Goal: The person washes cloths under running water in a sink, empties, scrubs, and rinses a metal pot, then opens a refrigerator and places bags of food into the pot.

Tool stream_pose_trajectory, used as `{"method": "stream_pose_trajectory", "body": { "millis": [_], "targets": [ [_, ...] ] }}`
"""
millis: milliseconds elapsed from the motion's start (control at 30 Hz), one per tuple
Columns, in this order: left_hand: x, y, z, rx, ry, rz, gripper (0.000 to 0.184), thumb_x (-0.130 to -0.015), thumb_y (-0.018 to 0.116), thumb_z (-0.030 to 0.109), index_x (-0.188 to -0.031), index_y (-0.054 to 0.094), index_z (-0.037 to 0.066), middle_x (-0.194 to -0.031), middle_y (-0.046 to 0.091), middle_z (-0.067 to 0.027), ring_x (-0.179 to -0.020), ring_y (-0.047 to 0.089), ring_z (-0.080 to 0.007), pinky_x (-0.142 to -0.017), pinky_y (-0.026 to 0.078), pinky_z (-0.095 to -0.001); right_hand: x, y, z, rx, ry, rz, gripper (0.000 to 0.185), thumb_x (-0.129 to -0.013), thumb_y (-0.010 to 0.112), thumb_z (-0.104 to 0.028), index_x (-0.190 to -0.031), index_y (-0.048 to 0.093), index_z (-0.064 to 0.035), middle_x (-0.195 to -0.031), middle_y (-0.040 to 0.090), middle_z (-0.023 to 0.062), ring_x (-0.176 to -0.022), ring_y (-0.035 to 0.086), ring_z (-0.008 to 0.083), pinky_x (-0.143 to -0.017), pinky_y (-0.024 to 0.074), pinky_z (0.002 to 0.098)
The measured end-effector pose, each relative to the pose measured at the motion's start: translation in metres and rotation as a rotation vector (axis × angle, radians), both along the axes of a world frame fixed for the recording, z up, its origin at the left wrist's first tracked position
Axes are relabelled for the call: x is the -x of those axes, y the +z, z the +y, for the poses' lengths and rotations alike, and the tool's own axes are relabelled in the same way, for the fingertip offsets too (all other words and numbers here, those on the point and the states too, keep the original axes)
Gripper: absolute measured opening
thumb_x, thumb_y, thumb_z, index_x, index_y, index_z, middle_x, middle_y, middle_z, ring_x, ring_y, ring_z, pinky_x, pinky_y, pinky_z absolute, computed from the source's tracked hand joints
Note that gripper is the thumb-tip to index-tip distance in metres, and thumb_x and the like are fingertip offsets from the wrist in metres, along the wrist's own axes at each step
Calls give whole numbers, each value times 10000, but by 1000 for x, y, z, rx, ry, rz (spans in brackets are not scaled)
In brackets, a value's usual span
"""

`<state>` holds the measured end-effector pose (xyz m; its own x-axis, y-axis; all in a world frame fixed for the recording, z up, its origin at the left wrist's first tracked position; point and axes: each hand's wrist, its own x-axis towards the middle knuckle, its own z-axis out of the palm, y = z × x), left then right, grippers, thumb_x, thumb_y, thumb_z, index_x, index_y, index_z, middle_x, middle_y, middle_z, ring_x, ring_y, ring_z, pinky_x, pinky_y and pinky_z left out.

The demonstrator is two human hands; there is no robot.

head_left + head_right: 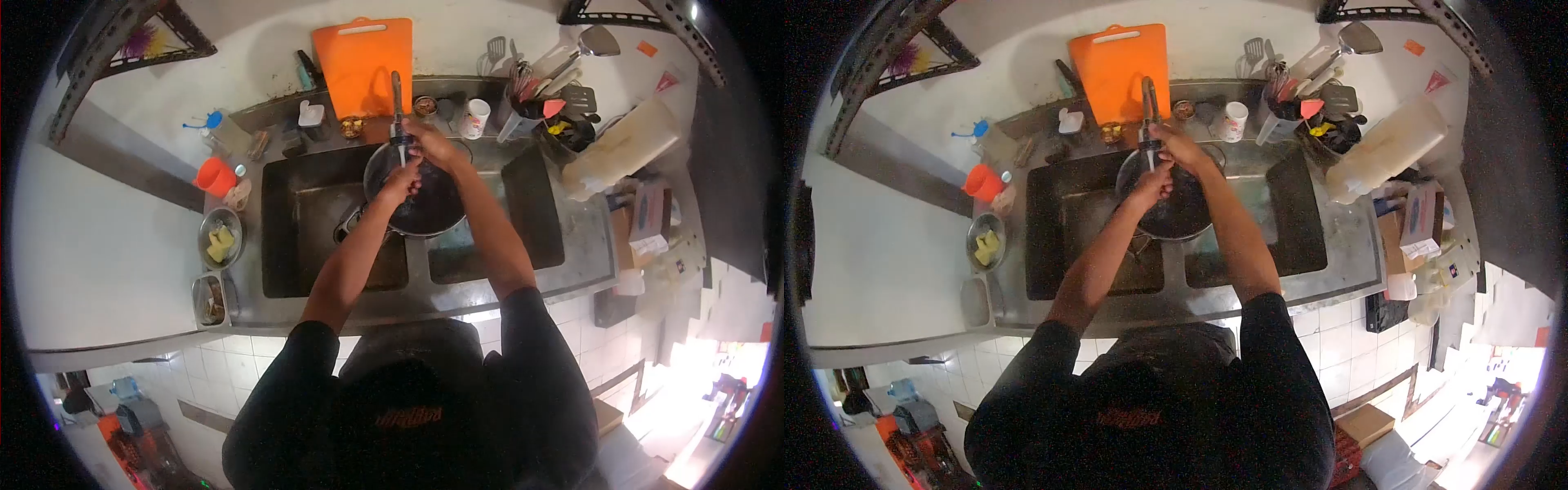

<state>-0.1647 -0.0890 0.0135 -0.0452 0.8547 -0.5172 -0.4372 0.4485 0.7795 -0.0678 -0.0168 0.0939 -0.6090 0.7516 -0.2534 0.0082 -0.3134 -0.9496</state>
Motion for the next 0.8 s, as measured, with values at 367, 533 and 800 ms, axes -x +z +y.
{"method": "stream_pose_trajectory", "body": {
  "millis": [367, 533, 800],
  "targets": [
    [7, -1, -4, 22, 155, -331, 398, -919, 526, 391, -649, 339, 166, -522, 299, 33, -395, 297, -108, -361, 226, -263, 15, -11, -2, -144, 38, 1, 443, -894, 574, -425, -1144, 561, -59, -1050, 526, -4, -921, 505, 93, -796, 471, 278],
    [13, -13, 0, 10, 235, -264, 404, -920, 523, 384, -630, 358, 157, -519, 291, 36, -379, 305, -104, -354, 223, -253, 22, -22, -9, -185, -30, 58, 489, -883, 596, -405, -1113, 579, 26, -1052, 580, 75, -906, 582, 132, -733, 535, 275],
    [32, -6, -29, -110, 198, -101, 274, -952, 433, 322, -775, 507, 126, -568, 379, 21, -400, 350, -96, -357, 267, -251, 1, -100, -21, 153, -233, 306, 388, -922, 533, -368, -1059, 568, -7, -1016, 587, 88, -821, 622, 218, -787, 505, 346]
  ]
}}
